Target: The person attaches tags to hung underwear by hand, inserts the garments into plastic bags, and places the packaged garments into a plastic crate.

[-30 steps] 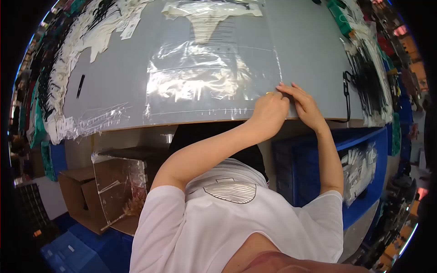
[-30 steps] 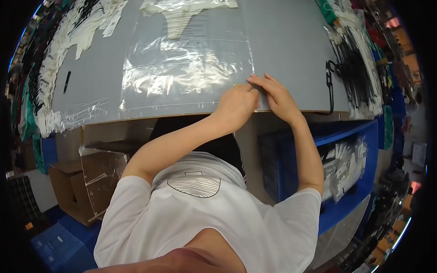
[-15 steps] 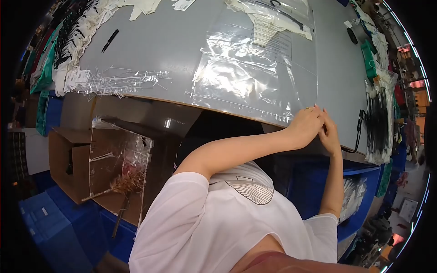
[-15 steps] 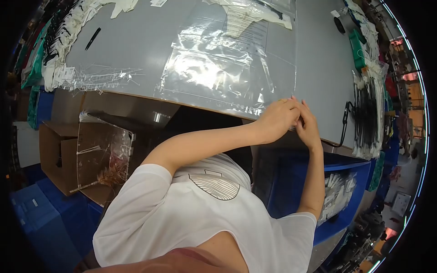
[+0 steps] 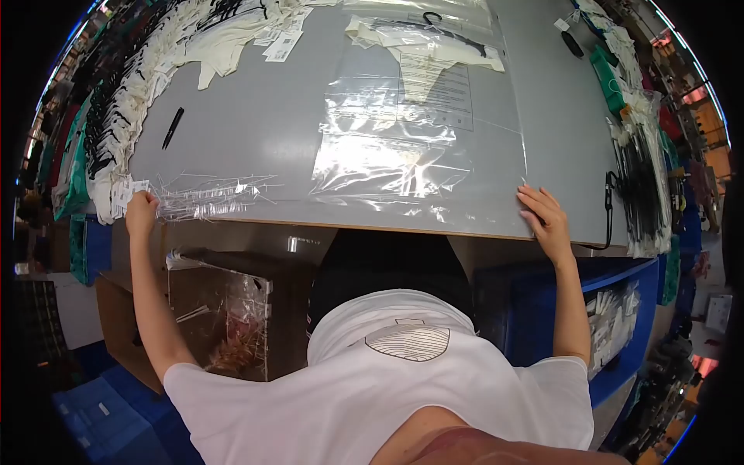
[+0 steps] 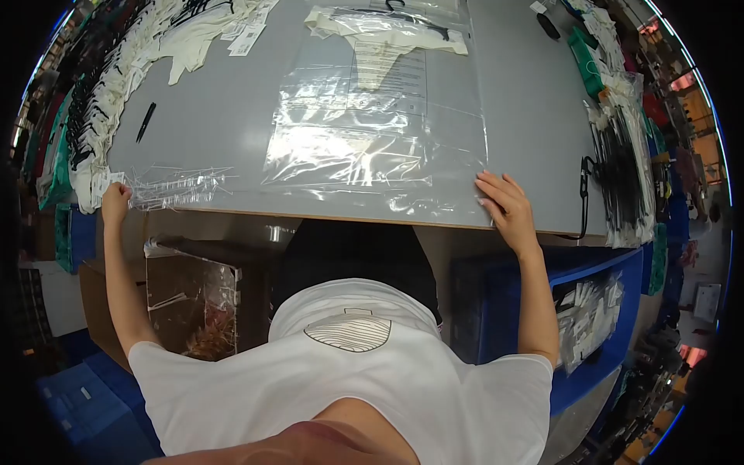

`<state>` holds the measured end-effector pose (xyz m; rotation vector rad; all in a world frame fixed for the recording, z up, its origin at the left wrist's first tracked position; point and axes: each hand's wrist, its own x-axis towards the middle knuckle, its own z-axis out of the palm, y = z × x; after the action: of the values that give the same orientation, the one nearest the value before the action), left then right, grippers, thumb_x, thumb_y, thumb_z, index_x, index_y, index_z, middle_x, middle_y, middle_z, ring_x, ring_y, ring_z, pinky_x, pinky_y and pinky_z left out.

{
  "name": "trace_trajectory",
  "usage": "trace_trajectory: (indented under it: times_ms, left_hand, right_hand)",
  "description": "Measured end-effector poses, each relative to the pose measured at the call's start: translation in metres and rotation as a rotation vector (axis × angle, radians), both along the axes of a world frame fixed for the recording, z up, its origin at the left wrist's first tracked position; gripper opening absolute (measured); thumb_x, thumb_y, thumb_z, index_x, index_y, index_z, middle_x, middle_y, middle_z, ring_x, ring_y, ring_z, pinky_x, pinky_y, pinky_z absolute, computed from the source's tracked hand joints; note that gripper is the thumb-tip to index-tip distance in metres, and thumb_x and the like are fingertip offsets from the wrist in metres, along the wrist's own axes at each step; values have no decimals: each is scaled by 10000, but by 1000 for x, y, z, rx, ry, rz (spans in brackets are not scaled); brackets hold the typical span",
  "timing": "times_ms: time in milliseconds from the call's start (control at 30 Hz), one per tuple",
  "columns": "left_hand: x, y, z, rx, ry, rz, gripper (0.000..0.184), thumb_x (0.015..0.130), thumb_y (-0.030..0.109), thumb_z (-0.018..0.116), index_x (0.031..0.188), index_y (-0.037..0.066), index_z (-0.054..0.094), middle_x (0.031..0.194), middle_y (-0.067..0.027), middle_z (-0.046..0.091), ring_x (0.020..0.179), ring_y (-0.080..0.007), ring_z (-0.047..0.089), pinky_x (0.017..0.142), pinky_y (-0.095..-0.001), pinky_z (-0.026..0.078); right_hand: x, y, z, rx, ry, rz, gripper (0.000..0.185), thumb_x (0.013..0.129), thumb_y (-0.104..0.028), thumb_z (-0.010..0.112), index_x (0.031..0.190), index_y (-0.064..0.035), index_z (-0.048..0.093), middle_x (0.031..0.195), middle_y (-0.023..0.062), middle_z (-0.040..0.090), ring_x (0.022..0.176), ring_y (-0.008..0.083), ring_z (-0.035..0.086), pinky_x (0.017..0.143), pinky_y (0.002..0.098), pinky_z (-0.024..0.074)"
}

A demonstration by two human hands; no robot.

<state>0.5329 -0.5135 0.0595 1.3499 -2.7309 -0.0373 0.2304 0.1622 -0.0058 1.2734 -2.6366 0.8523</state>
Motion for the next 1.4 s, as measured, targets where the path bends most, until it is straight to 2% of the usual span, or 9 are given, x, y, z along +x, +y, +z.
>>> trace_trajectory:
  times_ms: [133,233,433,633,867,967,1033,1133,1400]
  left_hand:
    - [-9,-41,-6,-516,-240,55,106,844,52,544,906,15,621,953,-185,626,845,-364,613,745,-426,508]
    - [-108,69,22,-763,91,-323,268,868,51,528,1126,56,601,1280,-183,544,1099,-355,548,881,-438,477]
    - [-272,283,-22,-205,427,-1145,408,959,339,495,1354,239,494,1483,-74,392,1358,-318,350,1079,-499,326]
    - [-251,343,-48,124,-51,-1302,665,927,640,416,1470,257,385,1575,-88,252,1467,-352,154,1148,-618,138]
    - [-99,301,-36,274,-158,-1367,808,847,570,607,1474,126,360,1562,-113,281,1467,-262,203,1187,-458,161]
    - [-93,288,-50,-254,162,-1468,453,883,249,646,1294,88,543,1349,-86,535,1260,-232,485,1042,-338,380]
    - [-103,291,-44,-62,368,-1421,310,894,164,630,1187,64,625,1215,-72,647,1115,-215,618,938,-296,470]
    - [-134,295,-16,772,638,-868,160,926,132,576,915,21,690,817,-49,687,718,-132,621,670,-244,455]
    - [-259,252,-3,799,970,-665,194,931,189,618,886,7,666,759,-11,625,704,-89,542,644,-198,415]
  right_hand:
    - [2,0,2,15,-14,-21,292,825,-85,671,1114,-74,710,1197,26,679,1187,203,589,1088,371,370]
    - [4,5,-1,14,-25,-2,304,819,-86,674,1121,-75,708,1206,26,676,1197,206,582,1085,364,371]
    - [13,31,1,35,-46,-6,302,818,-88,672,1118,-74,710,1213,29,672,1210,214,574,1085,364,371]
    - [29,63,5,71,-84,-39,291,828,-90,659,1113,-75,713,1213,29,672,1229,215,561,1085,370,373]
    - [27,69,13,-31,-199,10,239,841,-79,636,1062,-54,724,1186,43,684,1168,238,582,1033,361,407]
    - [10,74,14,-150,-349,24,201,845,-58,620,1014,-36,727,1144,70,695,1064,230,599,946,324,436]
    - [-5,73,15,-192,-406,9,177,849,-48,611,981,-25,728,1113,87,702,1010,220,599,899,302,444]
    - [-31,53,29,-504,-561,-168,119,882,-63,602,905,-12,707,975,69,693,892,158,578,824,250,436]
    - [-121,-20,59,-753,-570,-361,114,907,-185,631,870,-78,648,778,-5,578,744,84,510,732,215,416]
